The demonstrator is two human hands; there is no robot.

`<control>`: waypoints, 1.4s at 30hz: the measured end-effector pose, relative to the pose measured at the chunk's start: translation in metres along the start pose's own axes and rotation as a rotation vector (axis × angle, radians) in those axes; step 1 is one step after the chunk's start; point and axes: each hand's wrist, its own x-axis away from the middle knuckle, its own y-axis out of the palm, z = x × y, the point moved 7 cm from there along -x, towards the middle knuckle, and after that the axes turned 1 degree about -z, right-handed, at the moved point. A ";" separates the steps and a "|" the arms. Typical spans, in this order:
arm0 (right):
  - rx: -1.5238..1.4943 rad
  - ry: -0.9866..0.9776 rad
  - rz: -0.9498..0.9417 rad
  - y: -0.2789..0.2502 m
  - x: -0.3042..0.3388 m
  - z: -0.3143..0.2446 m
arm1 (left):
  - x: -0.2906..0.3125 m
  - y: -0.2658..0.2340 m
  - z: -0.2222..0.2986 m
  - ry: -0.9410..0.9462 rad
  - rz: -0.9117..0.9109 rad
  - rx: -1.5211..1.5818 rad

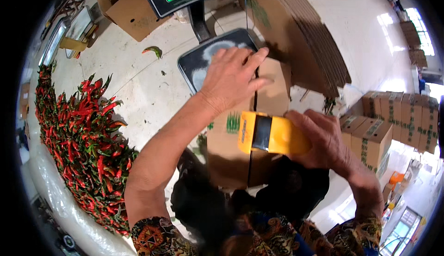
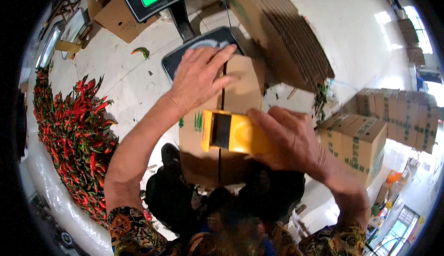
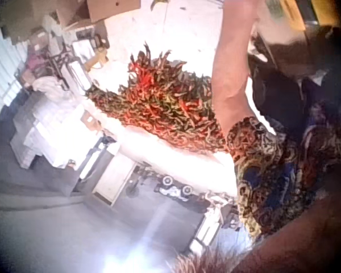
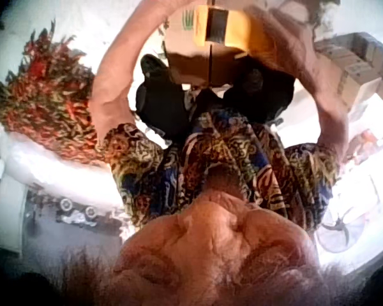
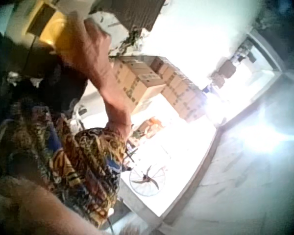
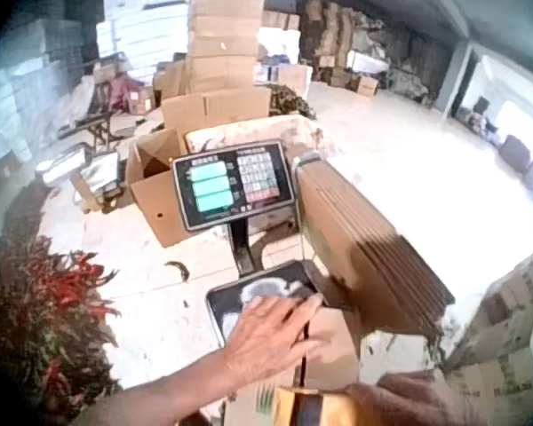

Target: The person sorts red chili peppers by hand from a large pile on the floor into a cardboard box, then seals the box with a tape dispenser and places it on a stack of other boxes.

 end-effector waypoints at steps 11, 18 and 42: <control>0.041 -0.049 0.097 -0.001 0.002 -0.006 | -0.005 0.018 -0.004 0.070 -0.038 -0.168; 0.019 -0.067 0.112 -0.006 0.006 0.002 | -0.010 0.019 -0.005 0.089 -0.030 -0.142; -0.093 0.183 -0.108 0.082 0.096 0.140 | -0.005 -0.001 -0.009 -0.009 0.007 0.094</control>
